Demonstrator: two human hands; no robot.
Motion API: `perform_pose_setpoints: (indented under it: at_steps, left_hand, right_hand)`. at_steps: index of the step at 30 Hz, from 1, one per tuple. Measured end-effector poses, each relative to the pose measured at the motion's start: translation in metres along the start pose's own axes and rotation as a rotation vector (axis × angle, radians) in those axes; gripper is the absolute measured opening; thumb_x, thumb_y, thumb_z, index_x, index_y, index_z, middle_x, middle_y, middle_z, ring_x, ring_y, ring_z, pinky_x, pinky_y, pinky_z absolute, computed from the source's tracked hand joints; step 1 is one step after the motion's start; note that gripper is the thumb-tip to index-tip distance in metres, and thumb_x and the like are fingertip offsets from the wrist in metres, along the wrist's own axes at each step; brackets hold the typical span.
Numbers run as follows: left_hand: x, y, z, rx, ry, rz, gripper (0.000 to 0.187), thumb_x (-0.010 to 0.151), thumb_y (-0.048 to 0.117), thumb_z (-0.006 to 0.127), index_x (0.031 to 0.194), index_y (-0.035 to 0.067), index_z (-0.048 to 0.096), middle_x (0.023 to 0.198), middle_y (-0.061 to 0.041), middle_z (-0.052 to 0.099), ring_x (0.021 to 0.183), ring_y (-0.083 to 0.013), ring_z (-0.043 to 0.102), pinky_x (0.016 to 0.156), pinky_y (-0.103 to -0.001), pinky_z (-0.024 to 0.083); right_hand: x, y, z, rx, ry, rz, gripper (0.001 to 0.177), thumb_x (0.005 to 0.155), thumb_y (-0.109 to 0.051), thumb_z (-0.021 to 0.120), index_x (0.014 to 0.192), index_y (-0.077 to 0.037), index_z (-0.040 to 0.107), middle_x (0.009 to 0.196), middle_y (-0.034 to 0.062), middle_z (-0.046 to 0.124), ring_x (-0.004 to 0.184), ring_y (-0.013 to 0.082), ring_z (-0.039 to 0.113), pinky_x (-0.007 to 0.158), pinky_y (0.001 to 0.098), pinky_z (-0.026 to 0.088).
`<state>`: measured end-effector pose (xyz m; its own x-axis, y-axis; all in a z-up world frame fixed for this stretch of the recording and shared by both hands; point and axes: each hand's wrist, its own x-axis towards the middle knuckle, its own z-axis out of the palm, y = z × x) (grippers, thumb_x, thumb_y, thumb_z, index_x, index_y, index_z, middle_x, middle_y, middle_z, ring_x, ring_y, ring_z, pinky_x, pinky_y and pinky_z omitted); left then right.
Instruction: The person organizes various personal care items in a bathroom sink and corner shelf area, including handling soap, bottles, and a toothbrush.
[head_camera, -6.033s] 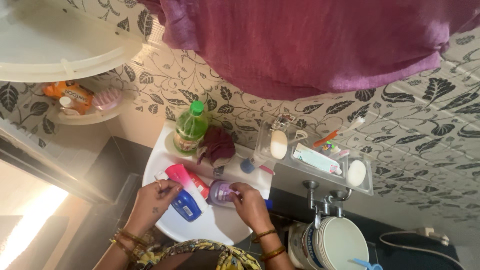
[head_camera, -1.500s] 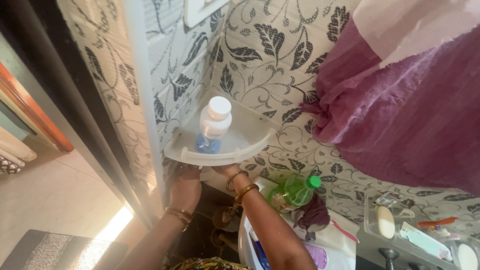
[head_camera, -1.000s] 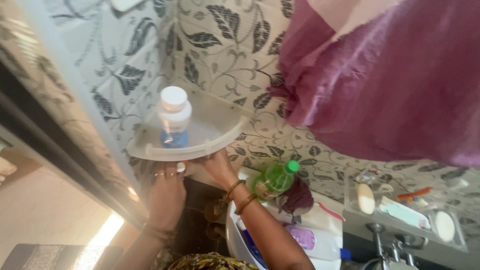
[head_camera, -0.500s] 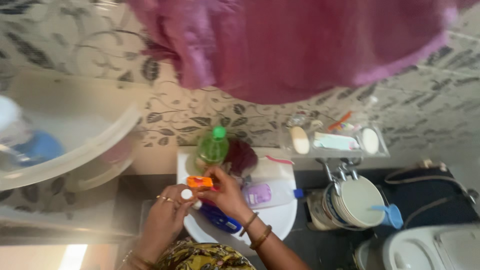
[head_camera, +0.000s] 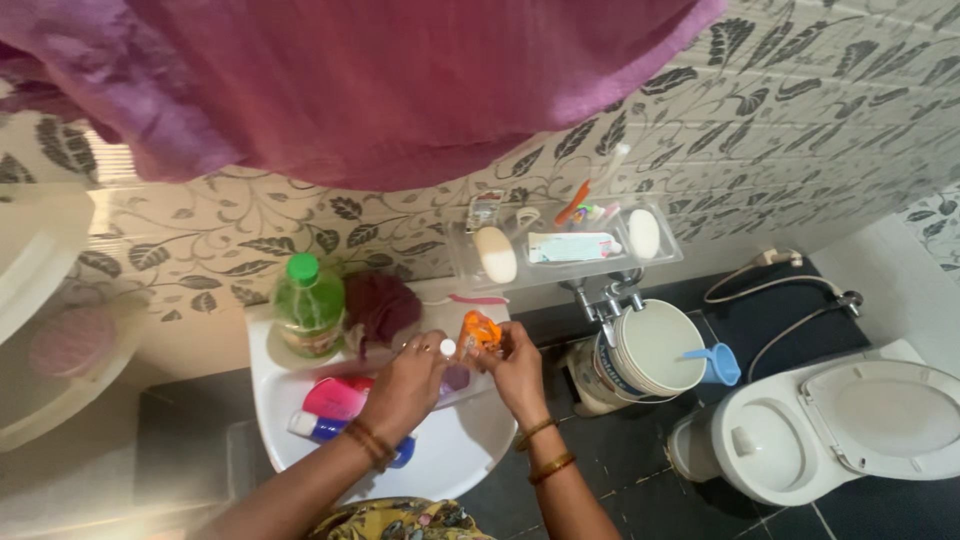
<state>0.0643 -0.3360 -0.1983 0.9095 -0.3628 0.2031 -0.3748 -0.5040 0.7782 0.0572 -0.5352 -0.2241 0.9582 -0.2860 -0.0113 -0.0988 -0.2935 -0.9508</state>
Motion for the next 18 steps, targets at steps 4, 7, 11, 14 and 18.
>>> perform_pose_setpoints:
  at_steps: [4,7,11,14,18]
  left_hand:
    - [0.034,-0.003,0.036,0.176,0.089,0.016,0.043,0.088,0.002,0.051,0.13,0.006,0.055,0.112,-0.023,0.067,0.105,-0.0424,0.066,0.089,-0.05,0.054]
    - [0.047,-0.006,0.055,0.191,0.027,-0.112,0.057,0.085,-0.003,0.05,0.141,0.006,0.047,0.118,-0.025,0.063,0.105,-0.0449,0.064,0.086,-0.051,0.055]
    - [0.063,-0.013,0.071,0.192,0.026,-0.202,0.066,0.084,-0.006,0.05,0.148,0.007,0.04,0.119,-0.027,0.06,0.105,-0.046,0.063,0.084,-0.051,0.055]
    - [0.064,-0.02,0.073,0.189,0.08,-0.216,0.069,0.078,-0.01,0.05,0.145,0.006,0.043,0.116,-0.028,0.061,0.106,-0.0443,0.065,0.084,-0.05,0.056]
    - [0.055,-0.023,0.071,0.144,0.078,-0.211,0.057,0.081,-0.008,0.051,0.137,0.006,0.05,0.114,-0.026,0.063,0.103,-0.0444,0.065,0.086,-0.05,0.055]
  right_hand:
    - [0.038,0.018,-0.009,0.043,0.029,-0.056,0.043,0.076,0.001,0.082,0.112,0.002,0.059,0.093,0.0077,0.073,0.077,0.012,0.069,0.063,0.0268,0.057]
    - [0.065,0.028,-0.006,0.027,-0.005,-0.038,0.042,0.077,0.001,0.082,0.113,0.005,0.06,0.089,0.0081,0.074,0.074,0.0127,0.071,0.061,0.0274,0.057]
    - [0.088,0.036,0.002,0.027,-0.103,0.029,0.038,0.079,0.002,0.082,0.112,0.008,0.063,0.082,0.0114,0.073,0.065,0.0169,0.066,0.054,0.0315,0.052]
    - [0.097,0.039,-0.001,0.024,-0.172,0.018,0.036,0.08,0.002,0.08,0.112,0.008,0.065,0.083,0.0124,0.073,0.064,0.0175,0.065,0.053,0.0321,0.051]
    - [0.114,0.055,-0.009,0.15,-0.376,0.015,0.03,0.08,0.002,0.077,0.108,0.008,0.067,0.086,0.011,0.074,0.066,0.0163,0.068,0.054,0.0324,0.054]
